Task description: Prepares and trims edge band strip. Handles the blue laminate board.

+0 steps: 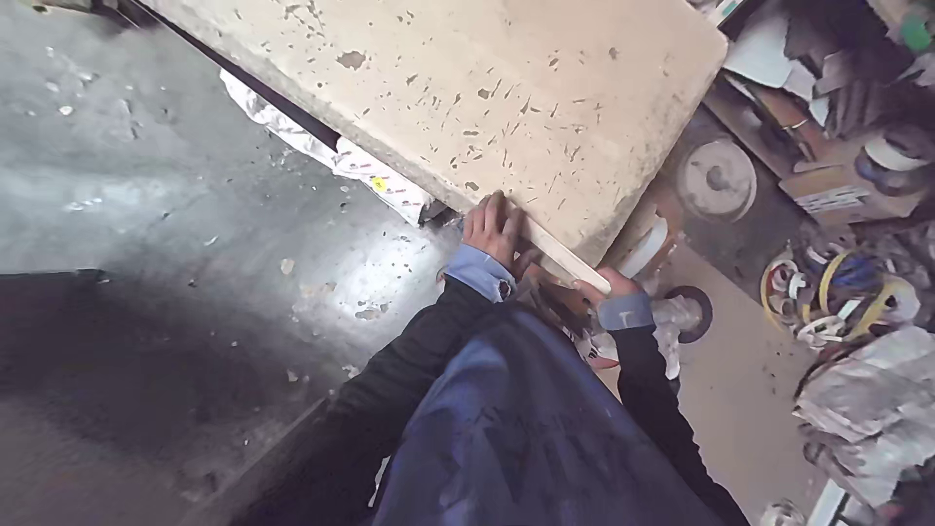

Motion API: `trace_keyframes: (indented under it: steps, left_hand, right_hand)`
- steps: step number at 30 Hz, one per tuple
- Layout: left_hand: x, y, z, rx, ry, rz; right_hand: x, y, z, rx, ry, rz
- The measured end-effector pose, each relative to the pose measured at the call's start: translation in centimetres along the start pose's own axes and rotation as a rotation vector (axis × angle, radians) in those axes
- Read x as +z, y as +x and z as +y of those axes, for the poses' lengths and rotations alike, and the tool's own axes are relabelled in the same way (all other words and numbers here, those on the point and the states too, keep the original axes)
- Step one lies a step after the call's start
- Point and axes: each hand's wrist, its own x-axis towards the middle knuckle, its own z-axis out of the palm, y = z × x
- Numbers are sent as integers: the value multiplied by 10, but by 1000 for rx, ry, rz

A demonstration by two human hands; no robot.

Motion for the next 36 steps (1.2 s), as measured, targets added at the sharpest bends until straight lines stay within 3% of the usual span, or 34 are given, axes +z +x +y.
trace_keyframes:
  steps: [5,8,11,13,16,18,25,29,32,34,36]
  left_hand:
    - [-11,-6,9,9,-345,576]
    - [-22,-10,15,-154,-545,696]
    - [-39,-12,15,-346,-729,681]
    - [-53,-18,23,-402,-953,556]
    - [-63,-28,23,-339,-1224,210]
    - [-60,-31,16,-261,-1261,120]
    - [-57,-29,3,-218,-1404,221]
    - [-55,-27,-8,-163,-1422,245]
    - [-56,-26,-9,-320,-1264,314]
    - [-57,-26,-4,-450,-1144,401]
    - [-55,-24,-1,-473,-1092,495]
  right_hand:
    - [-1,-28,-34,-38,71,155]
    - [16,-35,-55,-173,131,250]
    - [32,-31,-70,-216,280,260]
    - [38,-28,-78,-243,471,224]
    - [40,-33,-89,-333,661,159]
    - [40,-35,-96,-370,665,133]
    - [44,-34,-107,-470,516,256]
    - [39,-34,-114,-429,438,240]
    - [38,-35,-118,-434,315,301]
    - [47,-29,-115,-551,212,482]
    - [52,-27,-118,-636,123,593]
